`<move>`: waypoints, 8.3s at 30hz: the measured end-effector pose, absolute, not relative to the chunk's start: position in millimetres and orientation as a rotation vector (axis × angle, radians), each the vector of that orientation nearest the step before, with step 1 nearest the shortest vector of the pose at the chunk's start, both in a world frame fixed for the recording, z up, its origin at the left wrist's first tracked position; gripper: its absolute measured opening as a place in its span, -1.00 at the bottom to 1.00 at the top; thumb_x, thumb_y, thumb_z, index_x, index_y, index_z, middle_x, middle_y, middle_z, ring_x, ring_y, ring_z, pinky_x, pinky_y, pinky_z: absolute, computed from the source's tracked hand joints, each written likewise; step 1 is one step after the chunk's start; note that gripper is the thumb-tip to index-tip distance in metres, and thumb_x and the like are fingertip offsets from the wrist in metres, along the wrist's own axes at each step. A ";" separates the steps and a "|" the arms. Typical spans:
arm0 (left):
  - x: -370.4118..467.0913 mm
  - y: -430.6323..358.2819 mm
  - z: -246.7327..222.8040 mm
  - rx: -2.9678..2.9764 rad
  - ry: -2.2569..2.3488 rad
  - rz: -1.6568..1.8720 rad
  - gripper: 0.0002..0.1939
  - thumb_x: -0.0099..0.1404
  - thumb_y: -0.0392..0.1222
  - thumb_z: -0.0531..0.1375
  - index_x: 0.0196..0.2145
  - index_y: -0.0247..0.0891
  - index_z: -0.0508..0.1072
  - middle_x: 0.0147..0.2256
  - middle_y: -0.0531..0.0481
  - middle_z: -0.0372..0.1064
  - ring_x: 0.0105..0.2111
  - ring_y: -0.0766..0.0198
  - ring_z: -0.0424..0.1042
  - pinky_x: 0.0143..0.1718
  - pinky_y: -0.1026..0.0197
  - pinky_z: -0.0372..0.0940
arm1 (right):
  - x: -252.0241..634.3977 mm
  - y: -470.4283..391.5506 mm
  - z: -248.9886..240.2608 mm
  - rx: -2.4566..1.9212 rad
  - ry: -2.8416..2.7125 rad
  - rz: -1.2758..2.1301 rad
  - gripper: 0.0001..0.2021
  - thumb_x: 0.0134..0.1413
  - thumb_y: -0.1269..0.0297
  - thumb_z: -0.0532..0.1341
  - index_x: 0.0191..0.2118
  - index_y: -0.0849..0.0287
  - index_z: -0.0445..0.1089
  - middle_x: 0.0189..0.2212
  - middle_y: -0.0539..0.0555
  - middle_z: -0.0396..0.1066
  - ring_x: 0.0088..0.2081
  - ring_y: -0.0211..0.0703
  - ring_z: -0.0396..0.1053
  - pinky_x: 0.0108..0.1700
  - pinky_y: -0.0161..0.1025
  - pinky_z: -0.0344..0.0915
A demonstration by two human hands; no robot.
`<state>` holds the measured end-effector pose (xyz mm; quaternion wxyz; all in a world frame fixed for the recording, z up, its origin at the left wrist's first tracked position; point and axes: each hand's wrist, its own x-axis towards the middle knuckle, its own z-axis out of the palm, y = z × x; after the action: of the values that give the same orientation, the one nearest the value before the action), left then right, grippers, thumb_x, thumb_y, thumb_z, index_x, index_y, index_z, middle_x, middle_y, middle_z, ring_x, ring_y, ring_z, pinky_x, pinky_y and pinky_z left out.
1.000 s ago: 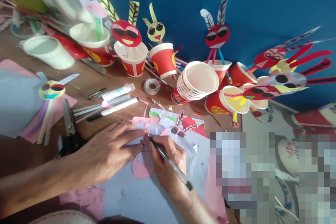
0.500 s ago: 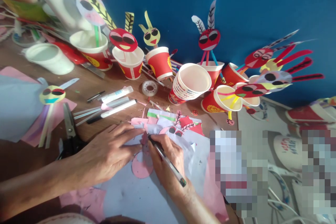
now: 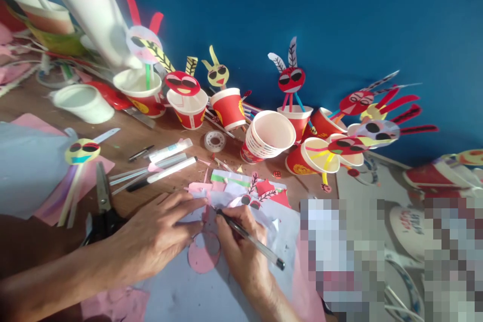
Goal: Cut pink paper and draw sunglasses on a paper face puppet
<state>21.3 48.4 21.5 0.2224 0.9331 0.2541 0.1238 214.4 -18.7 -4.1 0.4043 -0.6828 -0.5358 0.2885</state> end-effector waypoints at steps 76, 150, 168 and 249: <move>19.7 49.1 25.4 2.415 0.745 0.231 -0.74 0.32 -0.04 0.10 -0.14 -0.20 0.45 0.17 -0.12 0.17 0.06 -0.09 0.18 -0.03 -0.15 0.18 | 214.4 -16.7 -2.7 -1.673 -1.582 0.604 -0.95 0.13 0.33 0.22 -0.27 0.05 0.35 -0.57 -0.12 0.43 -0.59 -0.32 0.36 -0.51 -0.40 0.30; 21.7 49.5 19.8 2.488 0.743 0.286 -0.79 0.34 -0.12 0.10 -0.22 -0.26 0.46 0.12 -0.14 0.23 0.03 -0.04 0.20 -0.02 -0.14 0.23 | 210.6 -14.9 3.0 -1.655 -1.684 0.462 -0.95 0.09 0.37 0.21 -0.36 0.10 0.31 -0.60 -0.14 0.40 -0.63 -0.38 0.32 -0.53 -0.45 0.26; 21.4 48.9 17.8 2.495 0.733 0.353 -0.80 0.34 -0.16 0.10 -0.22 -0.23 0.50 0.10 -0.13 0.27 0.02 -0.04 0.20 -0.04 -0.13 0.24 | 210.4 -13.1 6.4 -1.664 -1.644 0.470 -0.92 0.10 0.37 0.20 -0.38 0.11 0.28 -0.65 -0.15 0.36 -0.69 -0.38 0.28 -0.59 -0.45 0.23; 19.4 49.3 16.3 2.517 0.686 0.363 -0.73 0.38 -0.15 0.04 -0.26 -0.23 0.53 0.14 -0.17 0.23 0.05 -0.07 0.19 -0.05 -0.16 0.24 | 212.2 -17.5 5.4 -1.584 -1.727 0.630 -0.90 0.12 0.38 0.18 -0.40 0.11 0.27 -0.61 -0.12 0.36 -0.64 -0.38 0.24 -0.52 -0.41 0.19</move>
<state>19.4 49.3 16.3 0.2509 0.9250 0.2521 0.1335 212.2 -17.5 5.4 0.3501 -0.6116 -0.6666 0.2432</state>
